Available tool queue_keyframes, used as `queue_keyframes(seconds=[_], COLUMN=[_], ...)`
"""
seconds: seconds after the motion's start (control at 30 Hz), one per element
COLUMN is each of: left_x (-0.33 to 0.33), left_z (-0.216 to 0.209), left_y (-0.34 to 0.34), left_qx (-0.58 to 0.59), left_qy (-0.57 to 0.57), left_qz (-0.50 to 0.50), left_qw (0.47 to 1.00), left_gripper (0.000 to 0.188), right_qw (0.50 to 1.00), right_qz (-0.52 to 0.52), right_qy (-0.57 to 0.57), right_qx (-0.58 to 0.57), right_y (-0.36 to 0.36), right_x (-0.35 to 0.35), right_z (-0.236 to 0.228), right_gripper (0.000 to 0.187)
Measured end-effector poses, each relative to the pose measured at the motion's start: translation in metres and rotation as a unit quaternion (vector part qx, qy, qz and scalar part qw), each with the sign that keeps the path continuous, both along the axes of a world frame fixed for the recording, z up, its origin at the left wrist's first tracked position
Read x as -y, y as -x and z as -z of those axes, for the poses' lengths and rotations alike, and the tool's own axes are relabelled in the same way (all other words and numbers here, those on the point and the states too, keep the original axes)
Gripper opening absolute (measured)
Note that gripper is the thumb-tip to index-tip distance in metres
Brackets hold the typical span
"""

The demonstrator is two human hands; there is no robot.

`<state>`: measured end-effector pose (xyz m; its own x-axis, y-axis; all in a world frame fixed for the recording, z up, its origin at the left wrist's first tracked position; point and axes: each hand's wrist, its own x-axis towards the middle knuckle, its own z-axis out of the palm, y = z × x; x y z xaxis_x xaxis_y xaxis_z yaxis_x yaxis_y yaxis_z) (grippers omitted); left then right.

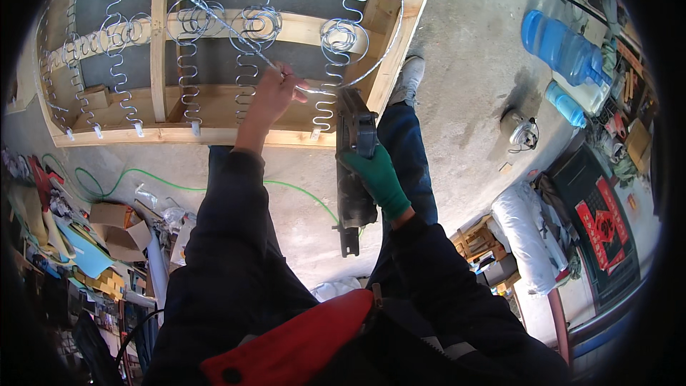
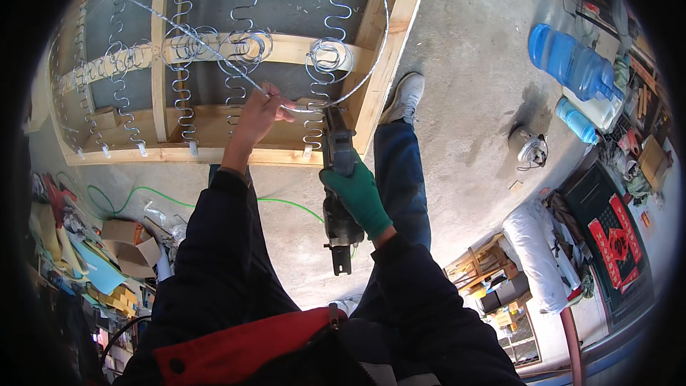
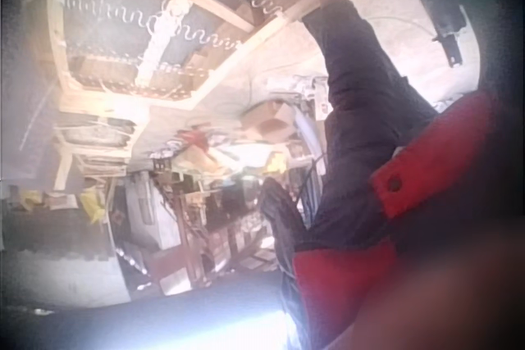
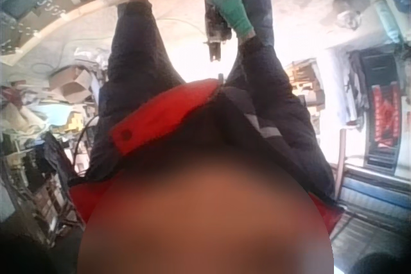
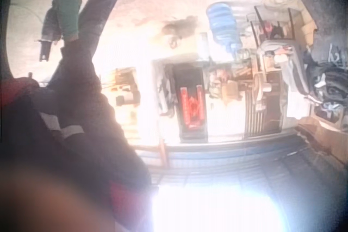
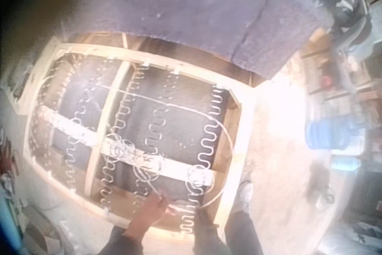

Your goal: The person uses a pneumatic staple gun to attach metal springs to a wooden frame. They repeatedly position springs, fire staples, and reload the staple gun with a strip of staples from a nearby box.

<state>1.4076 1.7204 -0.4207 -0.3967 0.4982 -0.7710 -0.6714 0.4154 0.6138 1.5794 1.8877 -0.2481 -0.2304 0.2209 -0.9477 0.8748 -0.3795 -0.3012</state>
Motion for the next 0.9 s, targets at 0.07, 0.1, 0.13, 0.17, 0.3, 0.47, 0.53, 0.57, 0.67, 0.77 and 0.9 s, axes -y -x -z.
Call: queue_keyframes(seconds=[0.07,0.1,0.13,0.17,0.3,0.47,0.53,0.57,0.67,0.77,0.9], left_x=[0.0,0.0,0.001,0.001,0.001,-0.003,-0.003,-0.003,-0.003,-0.004,-0.003], left_z=[-0.001,-0.002,-0.002,-0.003,-0.002,0.0,-0.001,-0.001,-0.002,0.0,0.007], left_y=[0.0,0.0,0.001,0.002,0.005,0.014,0.017,0.018,0.02,0.019,0.018], left_qx=[0.037,0.024,0.017,0.01,-0.019,-0.032,-0.034,-0.028,-0.038,-0.027,-0.034], left_qy=[-0.013,-0.008,-0.01,-0.008,0.002,-0.003,0.003,0.001,0.0,0.014,0.001], left_qz=[-0.007,-0.024,-0.038,-0.056,-0.026,0.027,0.035,0.035,0.043,0.022,0.039], left_qw=[0.999,0.999,0.999,0.998,0.999,0.999,0.999,0.999,0.998,0.999,0.999], left_gripper=[0.015,0.016,0.017,0.018,0.015,0.02,0.02,0.019,0.019,0.017,0.014], right_qw=[1.0,1.0,1.0,0.999,0.999,0.999,0.998,0.998,0.999,0.999,0.999], right_qz=[-0.008,-0.02,-0.022,-0.03,-0.042,-0.043,-0.044,-0.047,-0.039,-0.009,-0.002], right_qy=[0.005,0.003,0.004,0.004,0.0,-0.023,-0.026,-0.027,-0.017,0.003,0.021], right_qx=[-0.011,-0.003,-0.013,-0.013,-0.014,-0.025,-0.025,-0.024,-0.026,-0.037,-0.045], right_y=[-0.002,-0.002,-0.003,-0.004,-0.001,0.005,0.006,0.006,0.006,0.01,0.016], right_x=[0.0,0.0,-0.001,-0.001,0.001,0.006,0.007,0.007,0.006,0.006,0.011], right_z=[-0.003,-0.004,-0.005,-0.005,-0.002,0.006,0.009,0.011,0.014,0.016,0.018], right_gripper=[0.033,0.033,0.034,0.034,0.032,0.031,0.031,0.031,0.03,0.03,0.029])
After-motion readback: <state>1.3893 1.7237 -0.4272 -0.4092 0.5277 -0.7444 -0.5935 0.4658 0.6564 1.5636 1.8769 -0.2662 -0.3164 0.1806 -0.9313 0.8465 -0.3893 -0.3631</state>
